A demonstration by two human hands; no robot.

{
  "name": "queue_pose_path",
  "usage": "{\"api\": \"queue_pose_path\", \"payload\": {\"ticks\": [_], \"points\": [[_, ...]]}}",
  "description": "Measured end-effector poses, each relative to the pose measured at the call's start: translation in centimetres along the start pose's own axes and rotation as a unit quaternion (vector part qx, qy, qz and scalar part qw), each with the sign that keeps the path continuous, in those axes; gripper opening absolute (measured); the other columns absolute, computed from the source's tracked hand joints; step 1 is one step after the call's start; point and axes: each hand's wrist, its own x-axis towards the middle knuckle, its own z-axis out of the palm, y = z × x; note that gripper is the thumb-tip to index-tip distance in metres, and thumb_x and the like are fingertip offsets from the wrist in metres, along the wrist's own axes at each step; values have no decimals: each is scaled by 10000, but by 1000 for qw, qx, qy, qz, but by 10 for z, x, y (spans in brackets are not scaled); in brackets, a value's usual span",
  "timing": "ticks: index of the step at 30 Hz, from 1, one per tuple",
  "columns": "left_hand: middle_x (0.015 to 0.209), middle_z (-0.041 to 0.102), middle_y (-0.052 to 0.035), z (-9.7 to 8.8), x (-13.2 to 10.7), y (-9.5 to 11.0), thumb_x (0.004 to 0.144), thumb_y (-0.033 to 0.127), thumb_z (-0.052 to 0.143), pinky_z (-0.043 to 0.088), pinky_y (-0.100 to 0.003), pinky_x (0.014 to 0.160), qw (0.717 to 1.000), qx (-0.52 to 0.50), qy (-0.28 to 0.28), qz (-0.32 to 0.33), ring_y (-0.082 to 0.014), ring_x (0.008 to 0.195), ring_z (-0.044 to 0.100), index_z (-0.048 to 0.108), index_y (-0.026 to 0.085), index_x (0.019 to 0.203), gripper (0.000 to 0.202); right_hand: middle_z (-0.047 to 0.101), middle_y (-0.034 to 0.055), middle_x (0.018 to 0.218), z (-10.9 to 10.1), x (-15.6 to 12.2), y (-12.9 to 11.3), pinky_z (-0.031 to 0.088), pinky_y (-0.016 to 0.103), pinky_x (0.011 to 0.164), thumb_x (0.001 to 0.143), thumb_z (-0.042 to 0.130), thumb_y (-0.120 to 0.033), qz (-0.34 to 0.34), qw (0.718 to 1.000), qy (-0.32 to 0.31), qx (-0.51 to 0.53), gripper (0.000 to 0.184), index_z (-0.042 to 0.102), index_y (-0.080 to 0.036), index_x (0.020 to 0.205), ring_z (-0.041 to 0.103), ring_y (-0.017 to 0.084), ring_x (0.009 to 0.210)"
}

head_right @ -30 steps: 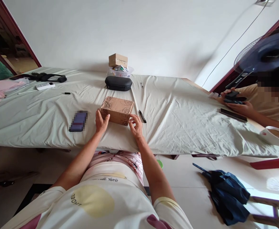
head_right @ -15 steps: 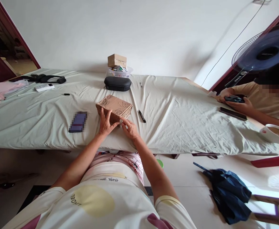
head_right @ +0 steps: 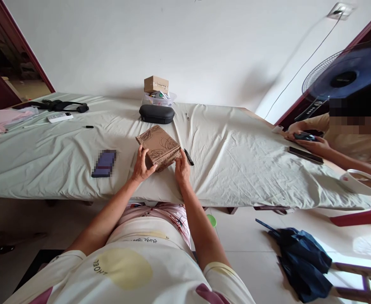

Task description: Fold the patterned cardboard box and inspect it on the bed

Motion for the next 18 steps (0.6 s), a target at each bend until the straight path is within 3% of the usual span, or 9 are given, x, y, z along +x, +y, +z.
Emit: {"api": "queue_pose_path", "payload": {"ticks": [3, 6, 9, 13, 16, 18], "points": [[1726, 286, -266, 1, -1, 0, 932, 567, 675, 347, -590, 1297, 1000, -6, -6, -14, -401, 1625, 310, 353, 156, 1591, 840, 734, 87, 1044, -3, 4, 6, 567, 393, 898, 1026, 458, -484, 32, 997, 71, -12, 515, 619, -194, 1420, 669, 209, 881], [1706, 360, -233, 0, -1, 0, 961, 538, 635, 356, -551, 1311, 999, -29, -14, -21, -364, 1615, 351, 346, 168, 1619, 808, 721, 114, 1090, -6, 6, 9, 547, 431, 938, 1015, 468, -517, 51, 996, 68, -26, 438, 699, -207, 1221, 656, 243, 960], [1638, 489, -201, 1, 0, -2, 1009, 508, 561, 452, -481, 1257, 996, -70, -14, -46, -312, 1530, 499, 339, 193, 1629, 730, 735, 110, 1025, -7, 5, 7, 538, 416, 918, 1019, 447, -581, 59, 997, 24, -34, 458, 716, -213, 1059, 652, 253, 953], [1362, 718, -187, 4, -1, -8, 1057, 457, 473, 598, -452, 1066, 986, -76, 15, -150, -294, 1233, 731, 426, 176, 1548, 567, 724, 80, 807, -10, 3, 0, 534, 362, 767, 1015, 414, -693, 60, 993, -94, -32, 566, 685, -223, 854, 655, 231, 769], [1276, 744, -190, 3, -1, -13, 1046, 407, 493, 599, -475, 1039, 977, -13, 70, -203, -315, 1172, 741, 543, 163, 1398, 431, 703, 66, 730, -10, 0, -5, 542, 344, 735, 1017, 390, -726, 21, 988, -149, -22, 627, 657, -231, 741, 660, 216, 708], [1314, 716, -191, 1, -1, -14, 1021, 354, 536, 572, -475, 1082, 972, 21, 116, -205, -312, 1221, 711, 540, 166, 1395, 419, 719, 69, 777, -9, -2, -8, 561, 346, 766, 1037, 387, -692, -22, 989, -145, -21, 608, 689, -226, 790, 674, 214, 749]]}}
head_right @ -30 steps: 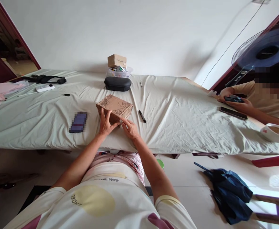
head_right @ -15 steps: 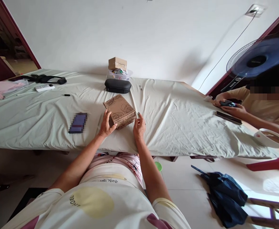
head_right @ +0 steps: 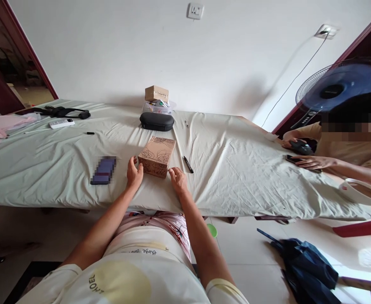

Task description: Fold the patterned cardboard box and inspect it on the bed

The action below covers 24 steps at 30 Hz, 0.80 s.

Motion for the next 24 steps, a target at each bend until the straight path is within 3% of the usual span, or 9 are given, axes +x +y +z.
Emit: {"api": "queue_pose_path", "payload": {"ticks": [3, 5, 9, 11, 14, 19, 21, 24], "points": [[1319, 683, -199, -2, 1, 0, 975, 300, 586, 545, -487, 1114, 999, 21, 48, 5, -317, 1255, 679, 518, 162, 1421, 471, 758, 112, 1047, 0, -1, 0, 601, 371, 805, 1063, 436, -577, -41, 995, 90, -9, 475, 730, -209, 1123, 703, 225, 884], [1262, 687, -202, -2, 1, 1, 948, 271, 589, 553, -505, 1094, 999, 30, 42, -6, -328, 1214, 689, 536, 149, 1389, 461, 702, 160, 1318, 0, -1, 2, 629, 410, 854, 1066, 467, -499, -67, 989, 128, -16, 458, 644, -216, 1380, 711, 257, 1072], [1232, 692, -204, 1, 0, 1, 911, 226, 581, 564, -511, 1081, 999, 13, -11, -29, -339, 1189, 697, 571, 144, 1331, 427, 521, 142, 1620, 2, -2, 2, 544, 522, 1162, 1078, 467, -394, -163, 983, 63, -49, 543, 463, -273, 1606, 519, 293, 1494], [1281, 685, -209, 2, -1, 2, 924, 252, 592, 551, -516, 1109, 999, -8, -23, -32, -340, 1230, 685, 550, 148, 1376, 466, 500, 127, 1646, 3, -2, -1, 481, 514, 1245, 1087, 451, -359, -195, 979, 28, -56, 560, 420, -278, 1640, 479, 266, 1541], [1419, 629, -233, 2, -2, 4, 979, 388, 600, 509, -527, 1175, 998, -48, -29, -14, -344, 1339, 636, 453, 140, 1512, 606, 490, 135, 1655, 5, -4, -7, 483, 510, 1246, 1083, 460, -332, -217, 974, 11, -62, 590, 382, -271, 1664, 484, 264, 1540], [1735, 277, -252, -6, -3, 14, 1017, 673, 518, 329, -566, 1310, 996, -58, -32, 53, -373, 1633, 304, 211, 172, 1687, 891, 687, 157, 1411, 9, -8, -18, 570, 528, 1089, 1057, 513, -307, -298, 946, -57, -112, 557, 480, -241, 1608, 650, 300, 1303], [1769, 179, -245, -10, -3, 19, 987, 743, 524, 295, -596, 1316, 994, -37, -36, 100, -403, 1656, 229, 243, 190, 1689, 937, 732, 152, 1310, 11, -9, -21, 582, 507, 1035, 1059, 517, -290, -321, 936, -59, -132, 517, 527, -225, 1571, 675, 291, 1216], [1789, 129, -213, -12, -4, 24, 952, 750, 594, 263, -623, 1321, 981, 5, -56, 183, -439, 1667, 164, 457, 215, 1603, 853, 691, 162, 1395, 9, -10, -21, 551, 518, 1076, 1065, 510, -292, -298, 944, 0, -145, 491, 550, -221, 1550, 636, 300, 1288]]}}
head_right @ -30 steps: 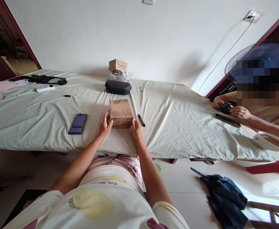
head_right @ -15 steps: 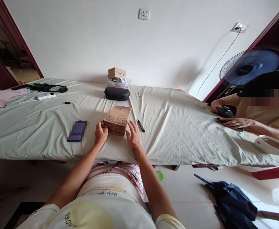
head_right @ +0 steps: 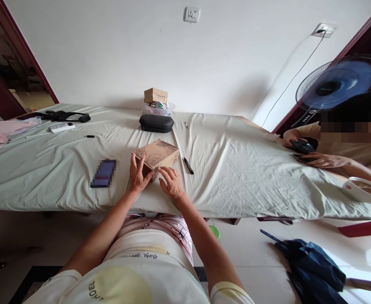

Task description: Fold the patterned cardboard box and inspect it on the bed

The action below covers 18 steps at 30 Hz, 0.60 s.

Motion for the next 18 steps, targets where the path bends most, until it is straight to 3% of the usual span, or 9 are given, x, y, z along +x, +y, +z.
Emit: {"api": "queue_pose_path", "payload": {"ticks": [2, 4, 7, 9, 13, 18], "points": [[1789, 166, -184, 0, 0, 3, 968, 675, 634, 258, -632, 1323, 999, 24, -23, 25, -436, 1674, 133, 573, 229, 1516, 709, 632, 157, 1500, -2, 0, 1, 515, 540, 1132, 1066, 517, -332, 32, 999, 14, -17, 492, 558, -238, 1547, 580, 315, 1389], [1773, 233, -178, 1, 0, 5, 996, 578, 644, 283, -643, 1315, 998, 31, -41, 26, -426, 1675, 139, 628, 230, 1458, 578, 585, 132, 1574, -4, 1, 0, 474, 552, 1184, 1057, 543, -391, 47, 998, -14, -26, 496, 577, -271, 1537, 517, 324, 1476], [1725, 351, -180, 2, 1, 6, 1048, 453, 582, 344, -625, 1298, 997, 3, -67, 39, -385, 1657, 246, 676, 230, 1386, 416, 551, 87, 1627, -4, 4, -2, 402, 552, 1251, 1043, 577, -431, 62, 994, -79, -30, 496, 597, -327, 1527, 451, 323, 1546], [1691, 415, -169, 3, 1, 5, 1079, 394, 502, 368, -588, 1299, 995, -17, -78, 50, -340, 1636, 318, 693, 235, 1356, 372, 538, 62, 1644, -3, 5, -2, 357, 555, 1283, 1049, 566, -403, 83, 992, -86, -39, 486, 592, -356, 1533, 431, 313, 1564], [1667, 452, -151, 3, 2, 2, 1100, 369, 423, 385, -525, 1305, 996, -34, -68, 35, -290, 1603, 392, 682, 231, 1370, 399, 526, 70, 1649, -2, 1, 10, 334, 572, 1294, 1061, 517, -356, 154, 985, -6, -78, 488, 575, -346, 1545, 416, 304, 1572], [1643, 473, -155, 3, 1, -8, 1107, 403, 381, 403, -477, 1294, 998, -55, -16, -10, -278, 1549, 470, 677, 223, 1354, 426, 460, 137, 1674, 6, -13, 35, 426, 599, 1232, 1024, 480, -334, 262, 956, 117, -60, 546, 536, -283, 1565, 425, 329, 1558]]}}
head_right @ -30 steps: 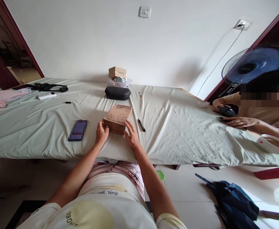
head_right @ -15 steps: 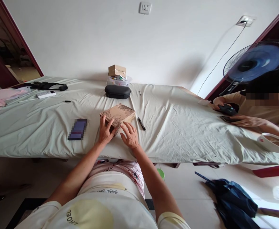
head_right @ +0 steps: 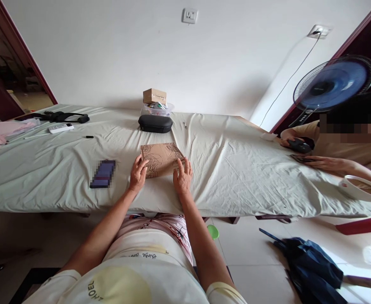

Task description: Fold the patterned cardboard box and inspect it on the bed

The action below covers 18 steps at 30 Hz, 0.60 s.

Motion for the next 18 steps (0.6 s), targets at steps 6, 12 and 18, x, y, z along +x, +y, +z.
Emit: {"api": "queue_pose_path", "payload": {"ticks": [6, 12, 18], "points": [[1502, 617, -203, 3, -1, -13, 1053, 387, 503, 548, -427, 1149, 994, -15, 1, -112, -275, 1387, 629, 446, 163, 1550, 548, 603, 193, 1529, 13, -3, 16, 610, 532, 1025, 924, 494, -293, 86, 985, -44, 139, 798, 289, -204, 1690, 654, 309, 1303], [1400, 682, -252, 8, -4, -11, 943, 332, 708, 528, -514, 1130, 977, 128, -85, -148, -374, 1296, 688, 557, 125, 1436, 556, 618, 188, 1533, 11, -5, 13, 605, 529, 1024, 879, 544, -298, 92, 989, -59, 95, 884, 252, -194, 1707, 716, 309, 1174], [1365, 700, -275, 10, -8, -7, 884, 292, 795, 427, -589, 1206, 967, 190, -94, -142, -392, 1309, 672, 481, 103, 1534, 746, 588, 201, 1562, 10, -5, 7, 560, 576, 1086, 841, 563, -303, 87, 992, -64, 61, 958, 206, -176, 1720, 694, 329, 1217]]}}
